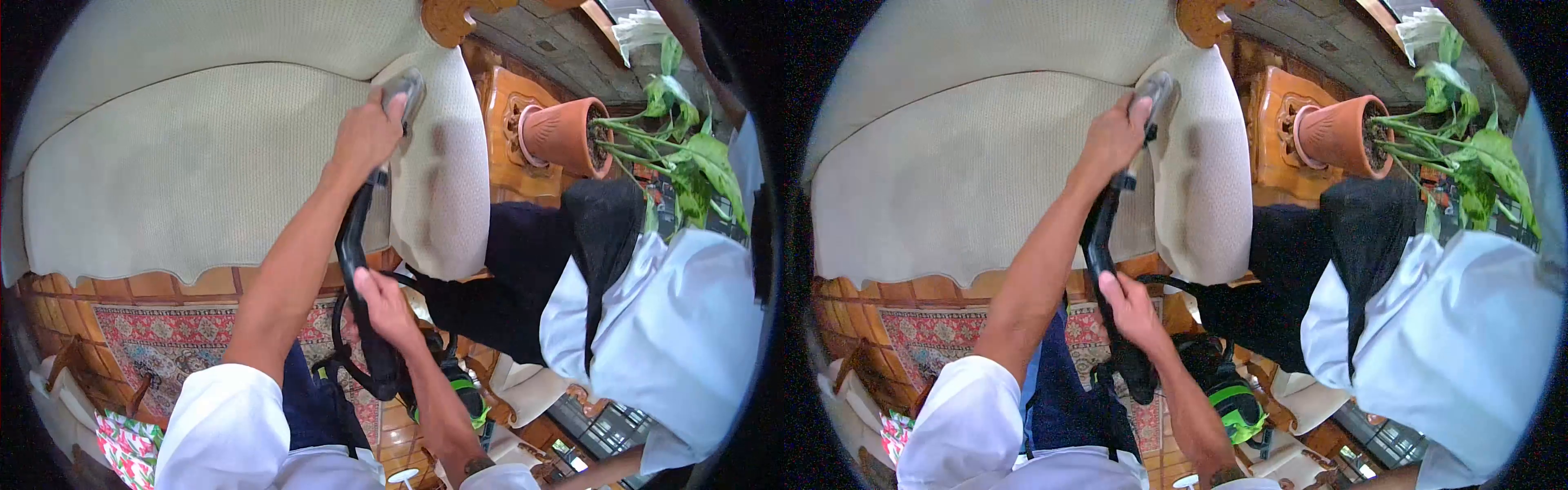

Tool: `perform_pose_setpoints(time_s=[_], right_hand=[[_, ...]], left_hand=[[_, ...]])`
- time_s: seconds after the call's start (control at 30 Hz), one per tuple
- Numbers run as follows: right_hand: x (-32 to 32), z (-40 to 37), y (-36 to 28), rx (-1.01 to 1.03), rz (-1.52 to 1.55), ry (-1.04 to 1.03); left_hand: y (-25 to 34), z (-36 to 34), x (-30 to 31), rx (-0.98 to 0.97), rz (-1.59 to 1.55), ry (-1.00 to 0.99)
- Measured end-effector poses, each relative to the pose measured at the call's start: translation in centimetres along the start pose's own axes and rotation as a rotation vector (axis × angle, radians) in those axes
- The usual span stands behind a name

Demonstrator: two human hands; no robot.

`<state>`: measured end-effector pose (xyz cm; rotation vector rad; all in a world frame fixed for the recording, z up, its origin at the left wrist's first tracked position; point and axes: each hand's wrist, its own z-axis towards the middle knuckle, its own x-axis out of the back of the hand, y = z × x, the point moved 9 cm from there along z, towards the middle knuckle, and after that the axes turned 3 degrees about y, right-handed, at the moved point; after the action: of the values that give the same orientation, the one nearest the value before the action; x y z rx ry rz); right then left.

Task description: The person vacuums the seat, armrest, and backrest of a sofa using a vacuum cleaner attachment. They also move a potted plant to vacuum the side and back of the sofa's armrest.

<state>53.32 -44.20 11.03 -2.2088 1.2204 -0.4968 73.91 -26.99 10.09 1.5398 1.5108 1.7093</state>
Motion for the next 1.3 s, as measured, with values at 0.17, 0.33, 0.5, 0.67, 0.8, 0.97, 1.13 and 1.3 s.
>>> perform_pose_setpoints(time_s=[0.17,0.33,0.5,0.67,0.8,0.97,1.13,1.3], right_hand=[[0.7,5.4,-4.1,-0.084,0.068,-0.056],[1.3,7.6,-3.8,-0.099,0.070,-0.025],[1.6,8.2,-2.4,0.020,0.073,-0.041],[1.3,6.0,-1.1,-0.058,0.167,-0.089],[1.5,3.5,1.0,-0.107,0.141,-0.044],[1.0,0.9,4.4,-0.104,0.186,-0.031],[1.0,-2.2,7.1,-0.166,0.219,-0.010],[1.3,-3.9,9.7,-0.196,0.225,-0.002]], left_hand=[[0.0,7.5,-1.8,0.040,0.003,-0.046],[-1.2,8.9,-3.6,0.084,0.041,-0.075],[-2.0,8.7,-4.6,0.043,0.072,-0.035],[-1.6,6.0,-4.7,0.069,0.097,-0.098],[-2.3,3.0,-5.9,0.082,0.122,-0.108],[-2.9,-1.3,-7.2,0.082,0.082,-0.134],[-3.7,-5.1,-8.5,0.117,0.085,-0.204],[-3.9,-7.8,-9.2,0.141,0.069,-0.231]])
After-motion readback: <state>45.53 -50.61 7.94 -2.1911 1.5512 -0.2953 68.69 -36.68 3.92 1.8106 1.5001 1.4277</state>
